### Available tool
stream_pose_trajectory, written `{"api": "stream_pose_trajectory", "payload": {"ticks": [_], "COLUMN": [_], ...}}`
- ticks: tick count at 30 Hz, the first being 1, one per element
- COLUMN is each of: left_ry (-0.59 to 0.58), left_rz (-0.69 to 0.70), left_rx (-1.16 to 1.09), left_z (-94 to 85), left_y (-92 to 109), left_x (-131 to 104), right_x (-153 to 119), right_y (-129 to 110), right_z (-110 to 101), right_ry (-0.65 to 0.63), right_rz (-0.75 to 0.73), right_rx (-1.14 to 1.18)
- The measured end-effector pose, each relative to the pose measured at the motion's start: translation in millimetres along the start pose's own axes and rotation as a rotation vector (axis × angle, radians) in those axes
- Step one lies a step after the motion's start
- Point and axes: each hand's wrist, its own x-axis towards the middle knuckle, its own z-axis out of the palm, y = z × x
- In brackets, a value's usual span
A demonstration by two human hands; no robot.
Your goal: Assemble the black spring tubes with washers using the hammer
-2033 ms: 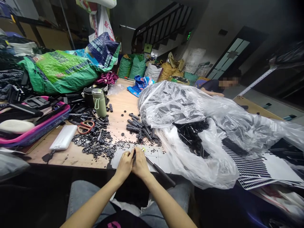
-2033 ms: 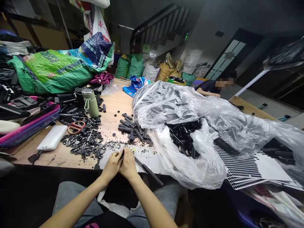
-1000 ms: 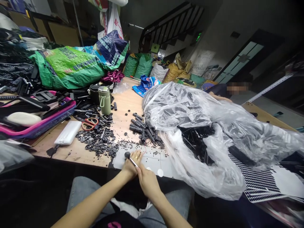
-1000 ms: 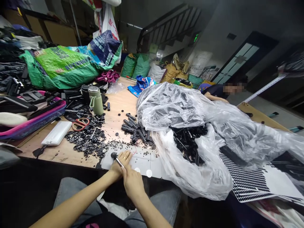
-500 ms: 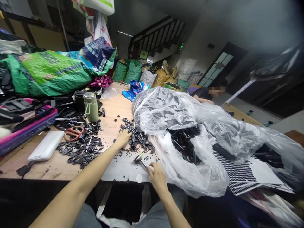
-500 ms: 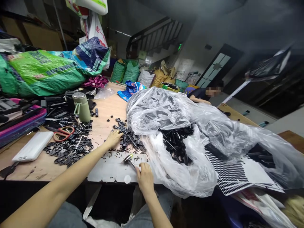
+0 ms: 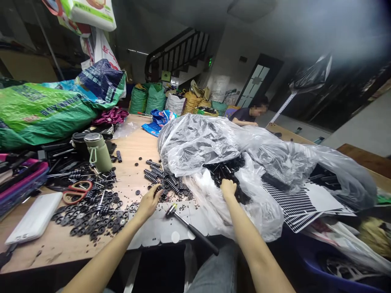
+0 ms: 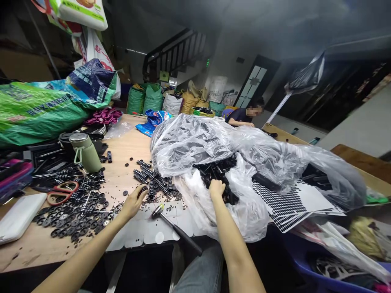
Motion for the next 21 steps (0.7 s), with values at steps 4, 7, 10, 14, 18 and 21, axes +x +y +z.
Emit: {"api": "stream_pose_trajectory", "payload": {"ticks": [4,7,10,14,18,21], "left_ry": [-0.093,-0.301,-0.454,-0.329,-0.266,-0.249], "left_rz": [-0.359,-0.524,-0.536,-0.574,-0.588,-0.532], "left_rx": [-0.491,-0.759,-0.905,-0.958,-0.875,-0.920], "left_z": [-1.3,1.5,2.0,-6.4,-13.4,-13.3], "left_y": [29,56,73,74,71,73], "left_x": [-14,-16,-19,-27,-35,-40], "right_x": [-26,-62,-97,-111,-105,-107], "right_y": [-32,-72,-107,-134,-152,-161], "right_z": [-18,-23,-26,-43,-54,-50], "right_ry": [0.024,-0.056,-0.122,-0.265,-0.483,-0.521], "right_rz": [-0.276,-0.497,-0.686,-0.735,-0.626,-0.566], "right_rx": [0.119,0.226,0.362,0.456,0.423,0.460]}}
